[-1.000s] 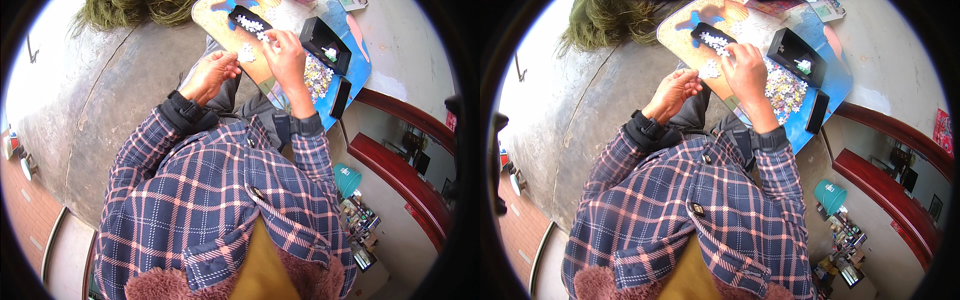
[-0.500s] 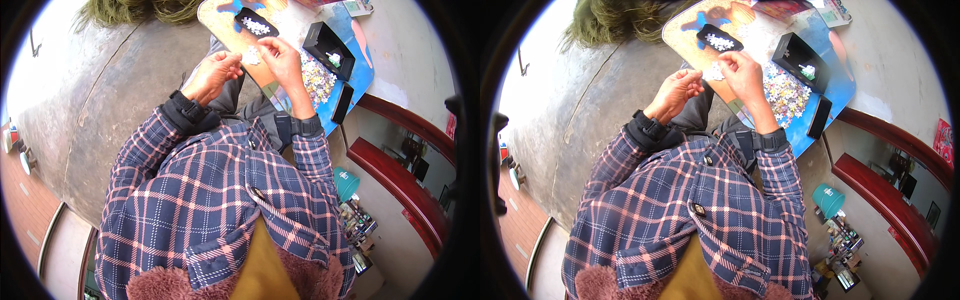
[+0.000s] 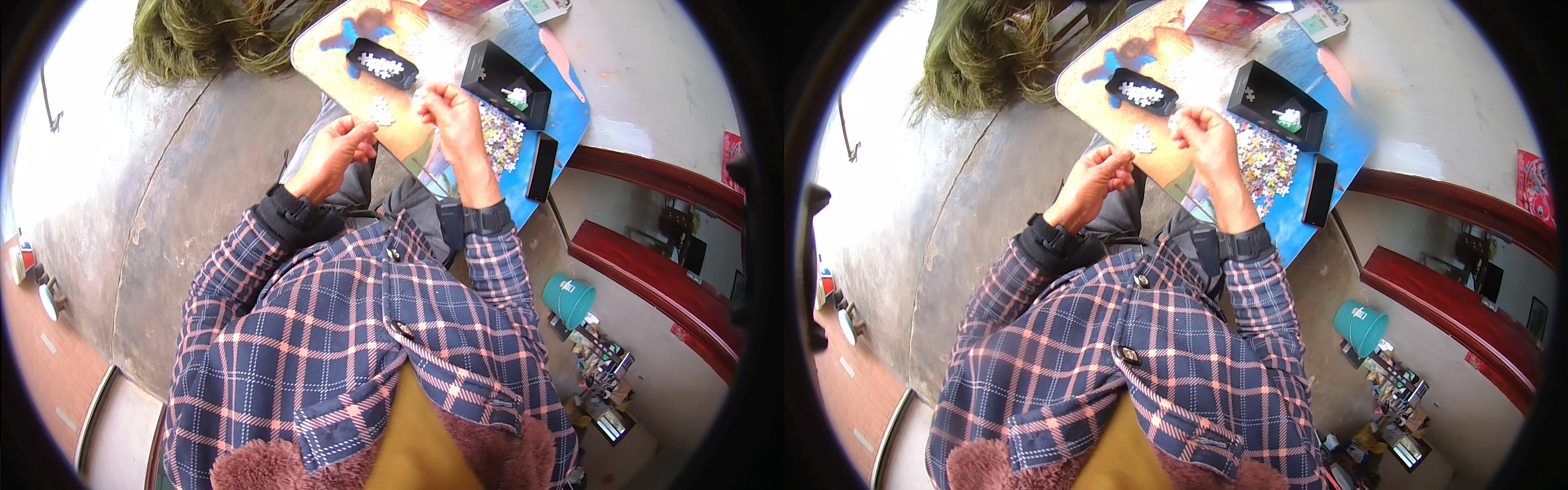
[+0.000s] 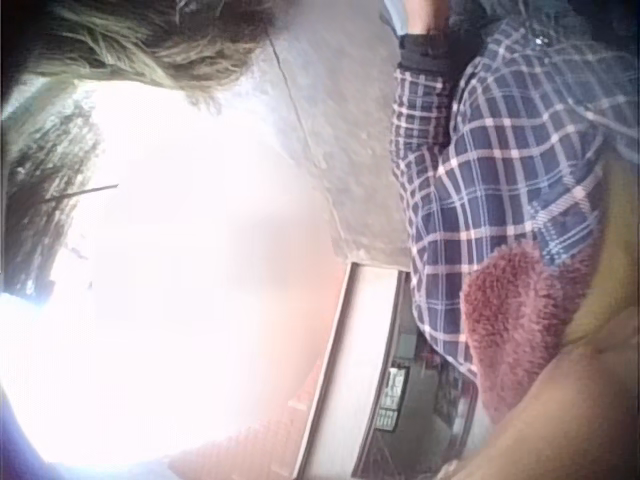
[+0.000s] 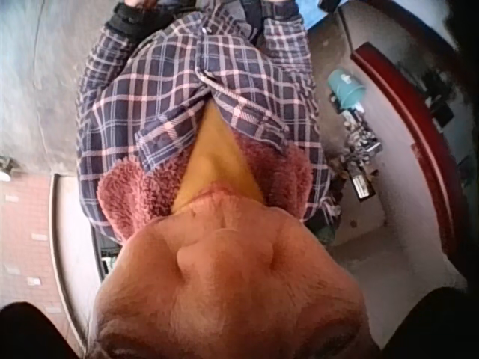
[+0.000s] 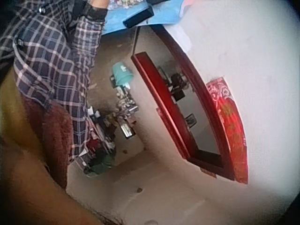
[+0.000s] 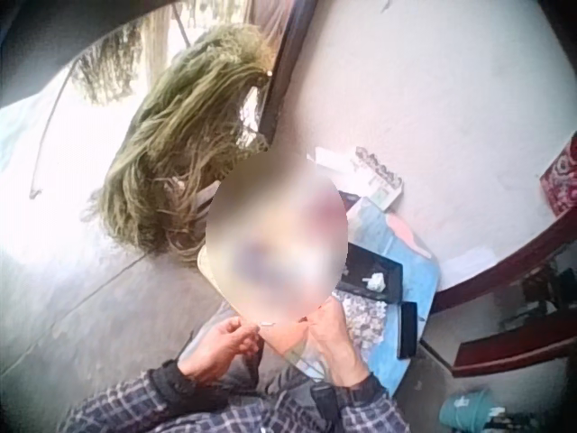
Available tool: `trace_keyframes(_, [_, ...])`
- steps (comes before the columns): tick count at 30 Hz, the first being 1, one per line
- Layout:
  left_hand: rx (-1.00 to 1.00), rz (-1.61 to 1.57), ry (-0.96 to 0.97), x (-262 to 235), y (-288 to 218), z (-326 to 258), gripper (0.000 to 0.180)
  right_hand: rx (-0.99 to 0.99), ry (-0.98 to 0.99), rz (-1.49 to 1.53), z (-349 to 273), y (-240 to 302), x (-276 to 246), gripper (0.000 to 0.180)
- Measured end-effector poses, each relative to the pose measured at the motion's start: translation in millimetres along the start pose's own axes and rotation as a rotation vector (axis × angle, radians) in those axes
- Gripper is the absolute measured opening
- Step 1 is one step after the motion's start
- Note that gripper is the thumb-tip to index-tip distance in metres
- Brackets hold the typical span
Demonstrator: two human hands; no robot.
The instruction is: The person sits on the floor and assembles a jigsaw puzzle by hand. They pick up individual pieces, fit them together, and occasionally place completed sections on the table.
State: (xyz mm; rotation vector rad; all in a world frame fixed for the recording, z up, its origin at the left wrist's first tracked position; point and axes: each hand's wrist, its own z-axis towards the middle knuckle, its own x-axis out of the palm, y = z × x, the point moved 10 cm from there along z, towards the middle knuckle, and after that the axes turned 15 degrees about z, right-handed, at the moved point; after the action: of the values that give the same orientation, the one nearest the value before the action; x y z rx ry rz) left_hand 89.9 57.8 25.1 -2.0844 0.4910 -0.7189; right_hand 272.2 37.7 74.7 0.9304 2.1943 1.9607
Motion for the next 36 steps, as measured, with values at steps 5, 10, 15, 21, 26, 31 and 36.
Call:
trace_keyframes(5, [-0.036, -0.029, -0.016, -4, 2, -1, 0.017, -0.086, -0.187, -0.093, 50, 27, -24, 0.01])
trace_keyframes(10, [-0.052, -0.05, -0.024, -9, 3, -1, 0.016, -0.077, -0.195, -0.19, 87, 20, -19, 0.017])
trace_keyframes(15, [-0.052, -0.059, -0.044, -14, 2, -2, 0.016, -0.033, -0.208, -0.312, 103, 10, -18, 0.023])
trace_keyframes(21, [-0.041, -0.041, -0.035, -14, 4, 0, 0.016, -0.134, -0.101, -0.304, 62, 39, -33, 0.016])
trace_keyframes(26, [-0.068, -0.006, 0.008, -6, 12, 3, 0.014, -0.206, -0.213, -0.624, -16, 75, -104, 0.018])
trace_keyframes(31, [-0.131, 0.088, 0.073, 19, 13, 0, 0.017, -0.27, -0.246, -1.081, -65, 83, -124, 0.041])
trace_keyframes(36, [-0.148, 0.208, 0.129, 44, 4, -2, 0.017, -0.313, -0.23, -1.2, -67, 63, -99, 0.062])
